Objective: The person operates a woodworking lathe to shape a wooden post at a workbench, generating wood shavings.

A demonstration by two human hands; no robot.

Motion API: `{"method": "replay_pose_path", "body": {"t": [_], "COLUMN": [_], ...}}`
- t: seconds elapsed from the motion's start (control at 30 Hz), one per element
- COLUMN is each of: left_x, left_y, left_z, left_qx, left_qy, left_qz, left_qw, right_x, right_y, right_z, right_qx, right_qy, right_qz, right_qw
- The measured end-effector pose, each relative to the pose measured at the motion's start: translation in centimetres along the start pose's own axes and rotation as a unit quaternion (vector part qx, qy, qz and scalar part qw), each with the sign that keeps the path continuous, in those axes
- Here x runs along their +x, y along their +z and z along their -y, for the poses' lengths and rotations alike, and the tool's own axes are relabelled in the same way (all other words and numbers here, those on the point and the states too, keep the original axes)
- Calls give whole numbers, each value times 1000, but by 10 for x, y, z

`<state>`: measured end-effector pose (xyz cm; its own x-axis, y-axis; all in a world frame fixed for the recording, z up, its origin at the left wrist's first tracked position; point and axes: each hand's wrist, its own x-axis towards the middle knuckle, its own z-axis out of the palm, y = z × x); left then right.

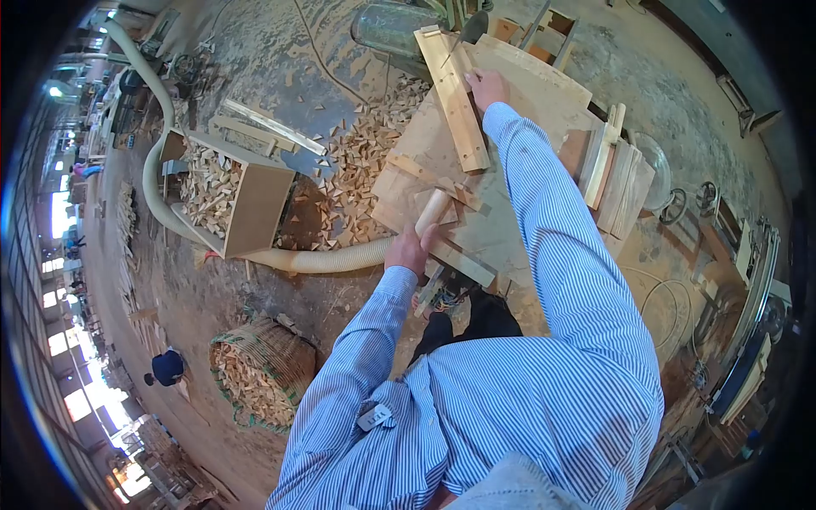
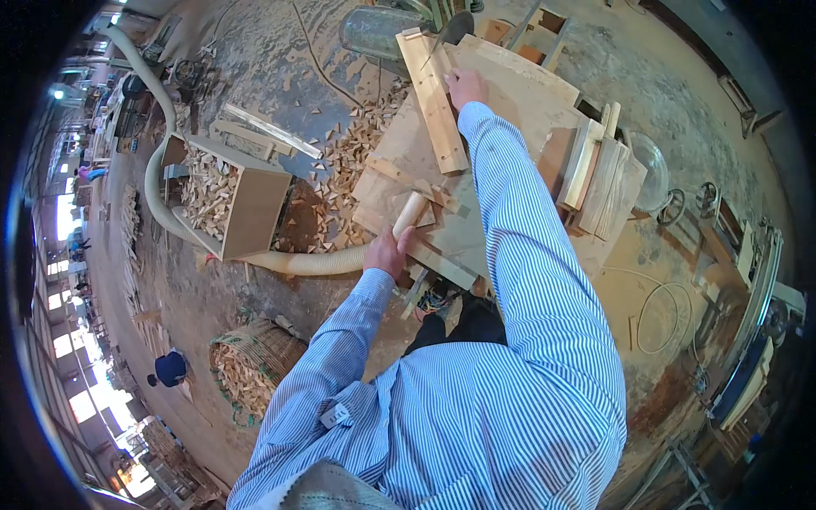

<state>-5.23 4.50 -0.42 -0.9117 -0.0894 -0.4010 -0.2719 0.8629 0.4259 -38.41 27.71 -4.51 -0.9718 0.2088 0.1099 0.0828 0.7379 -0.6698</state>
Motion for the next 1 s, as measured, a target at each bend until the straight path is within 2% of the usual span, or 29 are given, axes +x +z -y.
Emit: {"method": "replay_pose_path", "body": {"t": [0.17, 0.27, 0.33, 0.57, 0.63, 0.77, 0.87, 1.0], "left_x": [-2, -8, -11, -35, -43, -54, -63, -68], "left_y": [5, 2, 6, 5, 2, 0, -4, -8], "left_z": [3, 6, 14, 44, 50, 62, 67, 72], "left_qx": [6, 24, 28, 6, 2, 9, 5, -10], "left_qy": [7, -2, 1, 37, 33, 24, 24, 0], "left_qz": [-25, -10, -16, -38, -29, -5, -3, 19], "left_qw": [1000, 1000, 999, 999, 999, 1000, 1000, 1000], "right_x": [0, -11, -20, -64, -76, -104, -111, -119], "right_y": [-5, -7, -12, -29, -33, -35, -14, -9], "right_z": [1, 6, 12, 35, 38, 50, 44, 60], "right_qx": [-13, -9, -48, -11, -101, -88, -44, -8], "right_qy": [-10, -7, -1, 25, -1, -55, 0, 66], "right_qz": [20, 19, 25, 14, -26, -7, -20, 31], "right_qw": [1000, 1000, 999, 1000, 995, 995, 999, 997]}}
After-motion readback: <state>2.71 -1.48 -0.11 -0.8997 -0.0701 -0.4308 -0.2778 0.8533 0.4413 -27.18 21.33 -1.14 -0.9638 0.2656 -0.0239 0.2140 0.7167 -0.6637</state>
